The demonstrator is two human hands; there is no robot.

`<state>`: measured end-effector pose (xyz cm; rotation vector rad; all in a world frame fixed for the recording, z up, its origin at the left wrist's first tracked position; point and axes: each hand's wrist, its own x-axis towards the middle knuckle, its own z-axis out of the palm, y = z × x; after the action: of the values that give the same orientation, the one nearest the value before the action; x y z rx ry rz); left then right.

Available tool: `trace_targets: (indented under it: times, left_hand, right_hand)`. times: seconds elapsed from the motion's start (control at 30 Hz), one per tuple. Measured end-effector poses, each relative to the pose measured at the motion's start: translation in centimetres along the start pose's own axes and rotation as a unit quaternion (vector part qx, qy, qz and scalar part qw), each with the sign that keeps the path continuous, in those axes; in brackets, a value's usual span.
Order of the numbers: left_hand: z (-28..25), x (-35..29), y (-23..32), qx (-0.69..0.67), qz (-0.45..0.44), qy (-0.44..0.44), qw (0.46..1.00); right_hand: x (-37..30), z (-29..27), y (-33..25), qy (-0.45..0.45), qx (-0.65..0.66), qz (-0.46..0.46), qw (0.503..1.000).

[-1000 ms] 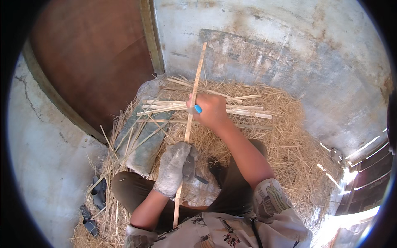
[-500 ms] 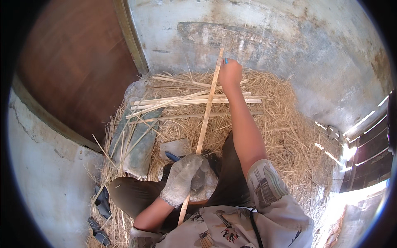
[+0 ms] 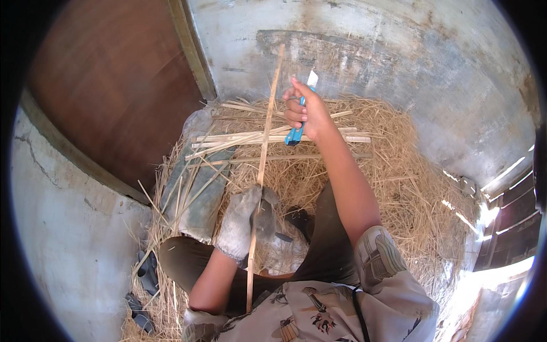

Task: The person sits cross-legged on a straw-covered floor and uses a blue utility knife to shave a long, thin bamboo stick. They hold the stick with a gloved left hand and scrape the surface with the knife in their right hand, creating thin shavings that fall onto the floor.

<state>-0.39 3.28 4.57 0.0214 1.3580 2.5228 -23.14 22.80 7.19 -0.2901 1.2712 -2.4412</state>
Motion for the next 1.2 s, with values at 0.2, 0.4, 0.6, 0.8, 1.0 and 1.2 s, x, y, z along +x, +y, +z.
trace_targets:
  times: [0.2, 0.4, 0.6, 0.8, 1.0, 1.2]
  left_hand:
    - [-1.7, 0.8, -0.5, -0.075, -0.016, 0.032, 0.996]
    - [-1.6, 1.0, -0.6, -0.082, -0.03, -0.023, 0.996]
    - [-0.9, 1.2, -0.6, 0.026, -0.025, 0.082, 0.996]
    - [-1.1, 1.2, -0.7, 0.115, -0.015, 0.102, 0.988]
    - [-1.4, 1.1, -0.6, 0.0, -0.021, 0.085, 0.996]
    - [-1.3, 0.8, 0.1, -0.044, -0.018, 0.098, 0.994]
  right_hand:
    - [-0.8, 3.5, 1.0, -0.039, -0.071, 0.006, 0.997]
    - [-0.1, 2.3, 1.6, -0.078, -0.039, 0.031, 0.996]
    - [-0.4, 3.0, 1.6, -0.009, -0.092, -0.012, 0.996]
    - [0.0, 2.5, 4.2, 0.09, -0.542, -0.334, 0.766]
    - [-0.9, 3.6, 4.6, 0.076, -0.615, -0.42, 0.663]
    - [-0.7, 3.4, 5.4, 0.064, -0.653, -0.424, 0.625]
